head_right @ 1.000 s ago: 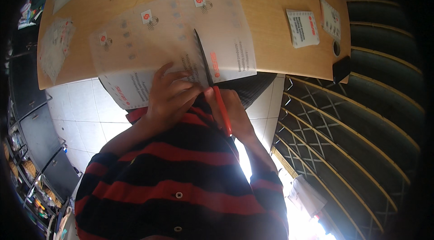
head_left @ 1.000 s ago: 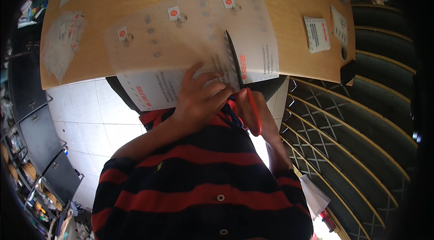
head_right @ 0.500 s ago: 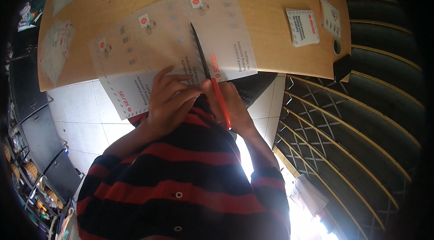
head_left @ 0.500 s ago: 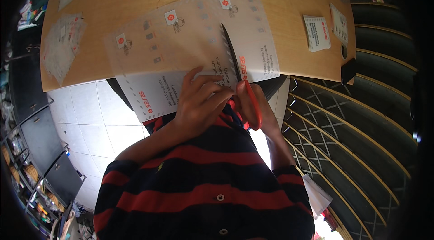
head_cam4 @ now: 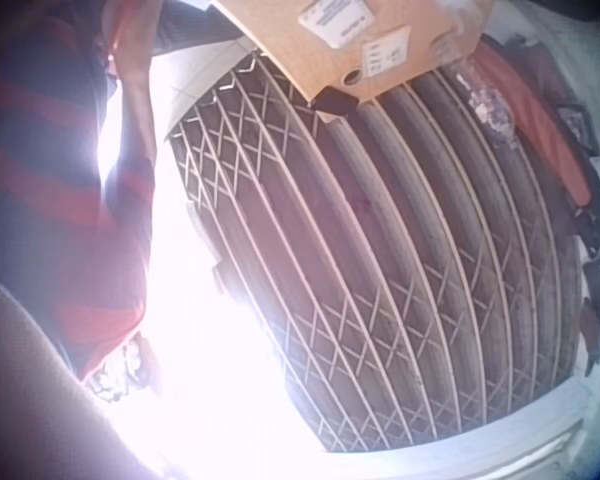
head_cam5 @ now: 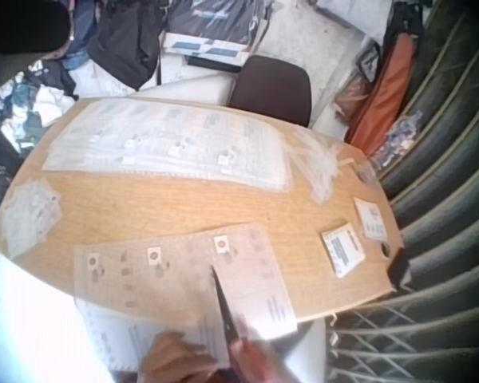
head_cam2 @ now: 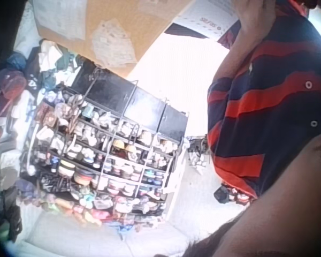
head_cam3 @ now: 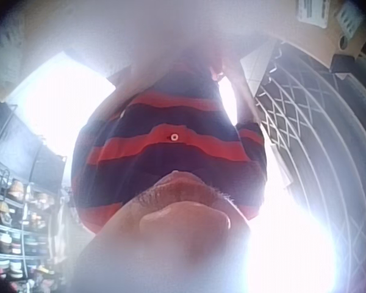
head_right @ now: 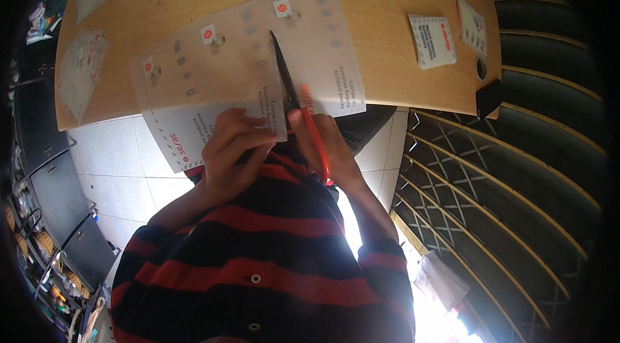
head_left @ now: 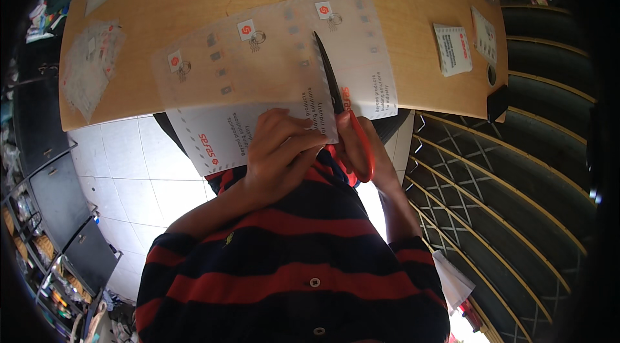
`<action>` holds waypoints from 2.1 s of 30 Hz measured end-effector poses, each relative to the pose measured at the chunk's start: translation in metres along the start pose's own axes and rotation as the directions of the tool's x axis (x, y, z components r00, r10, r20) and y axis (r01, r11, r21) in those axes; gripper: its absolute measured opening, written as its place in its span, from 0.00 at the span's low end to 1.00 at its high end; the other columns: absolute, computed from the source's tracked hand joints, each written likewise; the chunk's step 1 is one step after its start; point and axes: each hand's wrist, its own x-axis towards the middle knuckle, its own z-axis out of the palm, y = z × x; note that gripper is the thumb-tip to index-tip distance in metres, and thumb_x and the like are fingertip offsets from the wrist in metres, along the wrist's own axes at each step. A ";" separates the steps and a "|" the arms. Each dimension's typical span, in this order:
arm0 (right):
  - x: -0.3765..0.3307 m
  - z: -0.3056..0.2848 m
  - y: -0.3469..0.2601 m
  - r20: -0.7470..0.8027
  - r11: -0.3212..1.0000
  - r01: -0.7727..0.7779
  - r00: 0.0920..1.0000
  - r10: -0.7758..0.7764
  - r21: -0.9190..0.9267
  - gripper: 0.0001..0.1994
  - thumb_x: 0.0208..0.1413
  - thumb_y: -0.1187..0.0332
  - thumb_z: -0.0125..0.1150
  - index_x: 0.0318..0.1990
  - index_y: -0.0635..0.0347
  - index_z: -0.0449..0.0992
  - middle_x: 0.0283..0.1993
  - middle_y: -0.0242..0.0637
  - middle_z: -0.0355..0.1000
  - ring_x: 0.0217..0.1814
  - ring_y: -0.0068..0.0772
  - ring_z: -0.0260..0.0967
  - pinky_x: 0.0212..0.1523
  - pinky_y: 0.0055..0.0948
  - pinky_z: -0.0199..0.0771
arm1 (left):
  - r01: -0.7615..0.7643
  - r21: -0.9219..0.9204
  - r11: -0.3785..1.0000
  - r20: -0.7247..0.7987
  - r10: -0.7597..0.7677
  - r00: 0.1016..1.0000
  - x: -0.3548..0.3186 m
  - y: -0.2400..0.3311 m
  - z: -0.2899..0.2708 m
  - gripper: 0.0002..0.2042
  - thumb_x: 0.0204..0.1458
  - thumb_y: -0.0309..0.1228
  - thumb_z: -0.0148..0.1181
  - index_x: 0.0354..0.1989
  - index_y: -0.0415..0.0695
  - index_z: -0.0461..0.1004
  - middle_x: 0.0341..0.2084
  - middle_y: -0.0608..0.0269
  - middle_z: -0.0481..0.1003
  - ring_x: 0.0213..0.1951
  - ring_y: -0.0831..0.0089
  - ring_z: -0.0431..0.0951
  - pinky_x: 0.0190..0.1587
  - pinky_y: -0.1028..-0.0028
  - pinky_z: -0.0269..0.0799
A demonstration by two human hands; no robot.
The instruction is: The person uses red-handled scissors to cut a large sheet of translucent paper with printed text and logos into smaller rectangular pieces. The person repeatedly positions the scissors, cuts along straight lines, and separates the resulting pieces on a wooden table.
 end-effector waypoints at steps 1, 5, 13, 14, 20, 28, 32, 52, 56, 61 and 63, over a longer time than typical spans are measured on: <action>0.002 0.000 0.002 -0.004 1.000 0.016 1.000 -0.016 -0.002 0.35 0.67 0.40 0.37 0.26 0.68 0.71 0.13 0.34 0.62 0.14 0.30 0.67 0.13 0.28 0.66 | 0.025 -0.014 1.000 0.014 -0.025 1.000 -0.001 0.001 -0.001 0.11 0.40 0.19 0.69 0.34 0.44 0.80 0.30 0.63 0.75 0.37 0.63 0.78 0.46 0.59 0.68; 0.008 0.001 0.009 -0.001 1.000 0.015 1.000 -0.015 0.001 0.35 0.68 0.41 0.36 0.26 0.68 0.70 0.13 0.36 0.62 0.14 0.32 0.67 0.15 0.29 0.66 | 0.062 -0.038 0.997 0.036 -0.061 0.997 -0.007 0.006 -0.004 0.10 0.42 0.18 0.70 0.34 0.43 0.80 0.31 0.61 0.77 0.39 0.62 0.78 0.49 0.58 0.69; 0.008 0.006 -0.007 0.002 0.999 -0.040 0.999 0.040 0.018 0.36 0.68 0.40 0.34 0.25 0.68 0.68 0.12 0.36 0.61 0.11 0.31 0.65 0.14 0.30 0.67 | 0.046 -0.056 0.997 -0.035 -0.048 0.998 -0.010 0.007 0.001 0.11 0.41 0.17 0.70 0.33 0.42 0.80 0.31 0.60 0.78 0.37 0.62 0.78 0.45 0.63 0.71; 0.008 0.007 -0.007 -0.009 0.999 -0.049 0.999 0.049 0.006 0.36 0.67 0.39 0.34 0.25 0.68 0.68 0.12 0.36 0.61 0.11 0.31 0.66 0.14 0.30 0.67 | 0.045 -0.060 0.997 -0.043 -0.048 0.998 -0.011 0.007 0.001 0.11 0.41 0.17 0.70 0.33 0.42 0.80 0.31 0.60 0.78 0.37 0.62 0.78 0.45 0.63 0.71; 0.007 0.009 -0.010 -0.012 0.998 -0.059 0.998 0.060 0.036 0.38 0.67 0.38 0.30 0.25 0.69 0.68 0.12 0.38 0.63 0.11 0.33 0.65 0.14 0.31 0.66 | 0.020 -0.110 0.994 -0.025 -0.022 0.999 -0.015 0.009 0.002 0.11 0.40 0.16 0.69 0.33 0.41 0.80 0.31 0.59 0.77 0.35 0.63 0.76 0.42 0.66 0.70; 0.011 0.008 -0.003 -0.064 0.996 0.015 0.998 -0.021 -0.090 0.36 0.68 0.41 0.31 0.27 0.68 0.69 0.13 0.39 0.62 0.11 0.34 0.65 0.17 0.31 0.68 | -0.005 -0.082 0.997 -0.027 0.003 1.000 -0.017 0.010 0.001 0.13 0.36 0.19 0.70 0.33 0.42 0.80 0.30 0.60 0.76 0.33 0.62 0.75 0.37 0.65 0.66; 0.011 0.005 -0.015 -0.013 0.999 0.002 1.000 -0.002 -0.036 0.36 0.68 0.41 0.32 0.26 0.69 0.69 0.13 0.38 0.61 0.12 0.33 0.65 0.17 0.31 0.68 | 0.022 -0.096 0.995 0.014 -0.020 1.000 -0.021 0.015 -0.002 0.12 0.38 0.17 0.69 0.33 0.42 0.80 0.30 0.60 0.77 0.35 0.61 0.75 0.41 0.63 0.69; 0.013 -0.005 -0.028 0.043 0.999 -0.042 0.998 0.043 -0.014 0.36 0.67 0.38 0.33 0.21 0.62 0.65 0.09 0.31 0.58 0.09 0.25 0.59 0.12 0.26 0.60 | -0.028 -0.044 0.999 0.055 0.030 0.998 -0.027 0.018 -0.009 0.12 0.38 0.19 0.69 0.33 0.45 0.81 0.30 0.64 0.77 0.34 0.67 0.77 0.44 0.61 0.67; 0.014 -0.009 -0.028 0.089 0.999 -0.052 0.995 0.053 -0.005 0.30 0.68 0.40 0.31 0.25 0.56 0.62 0.12 0.28 0.56 0.10 0.20 0.53 0.13 0.21 0.52 | -0.026 -0.033 0.999 0.058 0.028 0.998 -0.027 0.017 -0.010 0.12 0.38 0.19 0.69 0.33 0.45 0.81 0.30 0.64 0.77 0.34 0.66 0.77 0.44 0.61 0.67; 0.019 -0.010 -0.034 0.105 0.997 -0.071 0.992 0.067 0.038 0.33 0.67 0.37 0.28 0.22 0.56 0.60 0.11 0.28 0.54 0.10 0.20 0.54 0.12 0.21 0.53 | -0.052 -0.016 0.999 0.071 0.053 0.996 -0.024 0.017 -0.014 0.12 0.37 0.19 0.69 0.33 0.44 0.80 0.30 0.64 0.76 0.33 0.66 0.76 0.43 0.63 0.66; 0.022 -0.012 -0.036 0.122 0.996 -0.076 0.990 0.070 0.044 0.33 0.67 0.36 0.28 0.22 0.56 0.60 0.10 0.28 0.53 0.09 0.20 0.53 0.11 0.22 0.53 | -0.101 -0.019 0.995 0.061 0.102 0.993 -0.023 0.016 -0.013 0.14 0.35 0.20 0.69 0.33 0.42 0.79 0.29 0.64 0.74 0.30 0.66 0.74 0.40 0.65 0.64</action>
